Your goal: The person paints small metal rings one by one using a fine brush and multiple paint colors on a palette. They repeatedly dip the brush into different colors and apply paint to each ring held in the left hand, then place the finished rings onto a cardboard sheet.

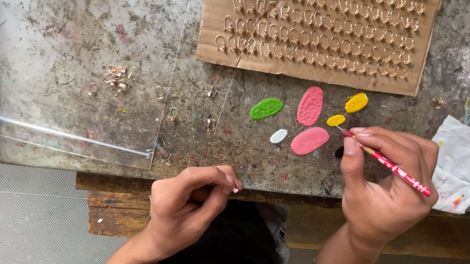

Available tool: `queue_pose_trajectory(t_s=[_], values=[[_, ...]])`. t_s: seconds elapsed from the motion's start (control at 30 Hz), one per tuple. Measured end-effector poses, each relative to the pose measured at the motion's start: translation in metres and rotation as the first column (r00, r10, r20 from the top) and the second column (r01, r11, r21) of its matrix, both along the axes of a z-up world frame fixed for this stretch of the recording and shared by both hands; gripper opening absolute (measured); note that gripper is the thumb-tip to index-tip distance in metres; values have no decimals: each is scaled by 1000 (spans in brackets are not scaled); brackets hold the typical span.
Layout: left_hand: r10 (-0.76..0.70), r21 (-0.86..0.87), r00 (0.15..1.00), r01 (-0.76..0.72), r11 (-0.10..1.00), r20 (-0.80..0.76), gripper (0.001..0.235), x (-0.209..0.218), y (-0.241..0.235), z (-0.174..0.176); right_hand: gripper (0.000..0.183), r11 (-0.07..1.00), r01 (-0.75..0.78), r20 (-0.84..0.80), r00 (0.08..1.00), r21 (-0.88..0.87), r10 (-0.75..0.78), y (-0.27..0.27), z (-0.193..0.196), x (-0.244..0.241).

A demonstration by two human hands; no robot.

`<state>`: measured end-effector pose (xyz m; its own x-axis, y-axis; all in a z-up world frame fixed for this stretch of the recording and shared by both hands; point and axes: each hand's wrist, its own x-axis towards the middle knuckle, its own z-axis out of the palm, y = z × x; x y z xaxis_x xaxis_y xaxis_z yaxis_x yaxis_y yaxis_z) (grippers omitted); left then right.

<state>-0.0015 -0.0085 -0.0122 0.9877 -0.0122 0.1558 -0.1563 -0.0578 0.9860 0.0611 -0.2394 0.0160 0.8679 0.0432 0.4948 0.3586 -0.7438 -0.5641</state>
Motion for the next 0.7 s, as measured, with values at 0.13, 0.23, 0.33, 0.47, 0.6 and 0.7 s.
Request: queue_pose_trajectory(t_s=[0.13, 0.23, 0.33, 0.47, 0.6, 0.7], values=[[-6, -8, 1000, 6, 1000, -21, 10, 0, 0, 1, 11, 1000, 8, 13, 1000, 9, -8, 1, -1, -1], [5, 15, 1000, -5, 1000, -4, 10, 1, 0, 2, 11, 989, 41, 5, 999, 144, -42, 3, -4, -5], [11, -26, 1000, -12, 1000, -15, 9, 1, 0, 2, 14, 916, 26, 13, 999, 399, -34, -3, -15, -13], [22, -78, 999, -24, 997, -26, 5, 1, 0, 3, 7, 833, -128, -122, 966, 538, 227, 20, -1, -31], [2, -109, 1000, -4, 994, -24, 6, -1, 3, 2, 12, 818, -182, -150, 939, 546, 310, 55, 5, -38], [-11, -118, 1000, 8, 993, -25, 7, -2, 5, 1, 13, 867, -255, -139, 929, 429, 343, 59, 2, -41]])
